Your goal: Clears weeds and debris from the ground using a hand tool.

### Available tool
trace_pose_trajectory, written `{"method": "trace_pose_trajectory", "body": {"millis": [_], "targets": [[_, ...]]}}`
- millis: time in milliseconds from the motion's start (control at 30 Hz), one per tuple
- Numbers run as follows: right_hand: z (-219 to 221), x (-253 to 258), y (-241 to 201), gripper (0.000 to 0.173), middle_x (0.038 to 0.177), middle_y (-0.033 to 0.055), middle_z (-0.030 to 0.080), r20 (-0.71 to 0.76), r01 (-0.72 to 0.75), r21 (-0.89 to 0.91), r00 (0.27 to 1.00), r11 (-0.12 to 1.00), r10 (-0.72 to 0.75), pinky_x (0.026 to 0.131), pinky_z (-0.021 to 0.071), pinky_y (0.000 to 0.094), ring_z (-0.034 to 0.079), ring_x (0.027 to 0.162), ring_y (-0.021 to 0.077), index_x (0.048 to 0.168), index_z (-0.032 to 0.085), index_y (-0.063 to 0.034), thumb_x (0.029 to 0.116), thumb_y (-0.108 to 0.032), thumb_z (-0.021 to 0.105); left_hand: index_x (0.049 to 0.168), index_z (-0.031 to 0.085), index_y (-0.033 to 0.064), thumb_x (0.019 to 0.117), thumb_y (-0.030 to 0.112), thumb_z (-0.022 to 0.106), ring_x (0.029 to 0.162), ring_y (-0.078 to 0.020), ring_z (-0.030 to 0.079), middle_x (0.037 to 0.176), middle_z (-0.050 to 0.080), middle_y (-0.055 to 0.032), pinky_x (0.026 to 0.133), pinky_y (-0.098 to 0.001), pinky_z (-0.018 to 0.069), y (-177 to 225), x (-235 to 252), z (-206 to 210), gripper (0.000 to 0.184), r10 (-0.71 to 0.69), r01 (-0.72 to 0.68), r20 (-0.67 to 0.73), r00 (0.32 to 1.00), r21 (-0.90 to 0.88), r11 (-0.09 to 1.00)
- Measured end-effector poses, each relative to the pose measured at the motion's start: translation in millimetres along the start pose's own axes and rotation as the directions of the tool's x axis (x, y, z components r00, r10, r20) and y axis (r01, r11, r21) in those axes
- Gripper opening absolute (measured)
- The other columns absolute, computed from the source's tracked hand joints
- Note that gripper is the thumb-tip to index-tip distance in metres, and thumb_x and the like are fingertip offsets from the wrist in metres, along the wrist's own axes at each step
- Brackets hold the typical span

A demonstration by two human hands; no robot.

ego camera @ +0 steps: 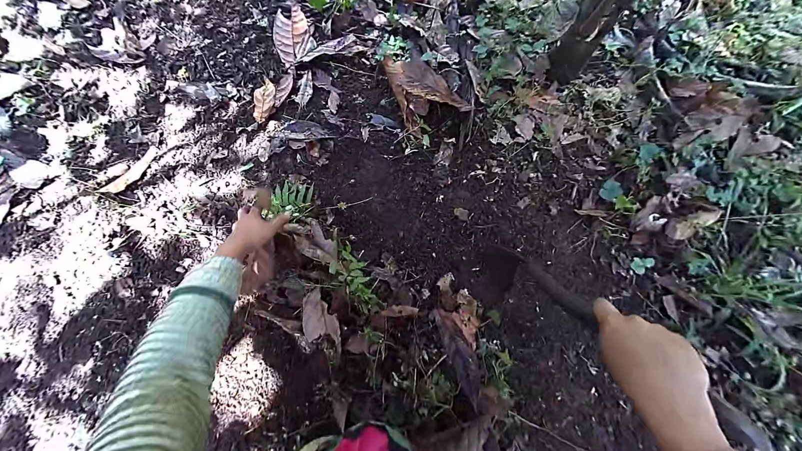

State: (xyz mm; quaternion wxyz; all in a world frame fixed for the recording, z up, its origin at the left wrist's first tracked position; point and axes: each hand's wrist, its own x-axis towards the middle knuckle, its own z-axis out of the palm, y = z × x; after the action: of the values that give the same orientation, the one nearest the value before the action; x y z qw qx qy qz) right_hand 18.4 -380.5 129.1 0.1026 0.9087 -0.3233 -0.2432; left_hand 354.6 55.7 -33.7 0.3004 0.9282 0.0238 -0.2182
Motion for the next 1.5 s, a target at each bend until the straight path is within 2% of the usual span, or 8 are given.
{"method": "trace_pose_trajectory", "body": {"millis": [267,567,767,867,1000,1100,1333,1500], "targets": [[-10,3,-26,0.024,0.097,0.0264,0.071,0.054,-0.106,-0.016,0.993,0.994,0.107,0.069,0.0550,0.0616,0.071,0.093,0.0487,0.123,0.062,-0.0073,0.1060,-0.006,0.045,0.151,0.048,0.0378,0.0782,0.080,0.067,0.148,-0.0656,0.008,0.170,0.007,-0.0281,0.102,-0.0882,0.0248,93,35,134,0.086,0.010,-0.093,0.258,0.966,0.313,0.945],[-11,9,-18,0.016,0.092,0.0281,0.068,0.018,-0.099,0.035,0.995,0.994,0.098,0.065,0.0531,0.0629,0.069,0.090,0.0512,0.114,0.062,-0.0022,0.1033,-0.003,0.051,0.134,0.063,0.0063,0.0930,0.020,0.073,0.129,-0.0438,0.056,0.138,0.058,-0.0257,0.106,-0.0647,0.0441,91,-66,157,0.044,0.286,-0.539,0.699,0.655,0.167,0.826],[-10,5,-20,0.016,0.090,0.0305,0.067,0.030,-0.097,0.060,0.995,0.993,0.095,0.062,0.0522,0.0642,0.069,0.086,0.0533,0.114,0.061,-0.0009,0.1035,-0.002,0.049,0.138,0.062,0.0150,0.0963,0.044,0.069,0.119,-0.0381,0.064,0.130,0.066,-0.0198,0.101,-0.0643,0.0483,101,-125,124,0.051,0.246,-0.509,0.795,0.554,0.089,0.856],[-7,3,-21,0.015,0.086,0.0294,0.067,-0.012,-0.080,0.084,0.997,0.993,0.082,0.060,0.0518,0.0628,0.069,0.084,0.0518,0.110,0.061,0.0002,0.1044,-0.003,0.048,0.153,0.046,0.0342,0.0776,0.070,0.076,0.140,-0.0585,0.037,0.164,0.032,-0.0220,0.100,-0.0837,0.0344,80,-202,174,0.089,0.238,-0.660,0.841,0.486,0.174,0.731],[-6,2,-25,0.016,0.088,0.0289,0.067,0.002,-0.085,0.083,0.996,0.993,0.085,0.061,0.0521,0.0621,0.069,0.085,0.0511,0.113,0.061,-0.0009,0.1038,-0.002,0.049,0.158,0.035,0.0467,0.0651,0.031,0.095,0.145,-0.0693,0.011,0.174,0.000,-0.0166,0.095,-0.0970,0.0054,51,-248,244,0.112,0.295,-0.837,0.865,0.405,0.221,0.501],[-7,2,-27,0.018,0.088,0.0293,0.067,0.014,-0.107,0.082,0.994,0.991,0.106,0.062,0.0521,0.0621,0.070,0.086,0.0510,0.114,0.061,-0.0008,0.1057,-0.004,0.045,0.156,0.039,0.0481,0.0620,0.003,0.091,0.142,-0.0672,0.024,0.174,0.005,-0.0128,0.096,-0.0957,0.0108,57,-227,265,0.116,0.382,-0.836,0.803,0.458,0.243,0.492],[-16,9,-27,0.015,0.089,0.0298,0.067,0.039,-0.123,0.070,0.992,0.990,0.120,0.061,0.0518,0.0625,0.069,0.086,0.0523,0.112,0.061,-0.0007,0.1042,-0.006,0.050,0.155,0.038,0.0508,0.0637,0.037,0.095,0.149,-0.0653,0.005,0.173,-0.005,-0.0165,0.100,-0.0938,0.0088,97,-141,235,0.108,0.302,-0.564,0.523,0.797,0.469,0.679],[-22,14,-32,0.015,0.093,0.0297,0.068,0.040,-0.137,0.072,0.990,0.988,0.135,0.064,0.0526,0.0631,0.069,0.091,0.0521,0.112,0.063,0.0006,0.1025,-0.002,0.051,0.151,0.044,0.0456,0.0595,0.033,0.096,0.133,-0.0651,0.038,0.165,0.016,-0.0331,0.090,-0.0810,0.0413,100,-134,236,0.106,0.342,-0.587,0.496,0.798,0.508,0.631]]}}
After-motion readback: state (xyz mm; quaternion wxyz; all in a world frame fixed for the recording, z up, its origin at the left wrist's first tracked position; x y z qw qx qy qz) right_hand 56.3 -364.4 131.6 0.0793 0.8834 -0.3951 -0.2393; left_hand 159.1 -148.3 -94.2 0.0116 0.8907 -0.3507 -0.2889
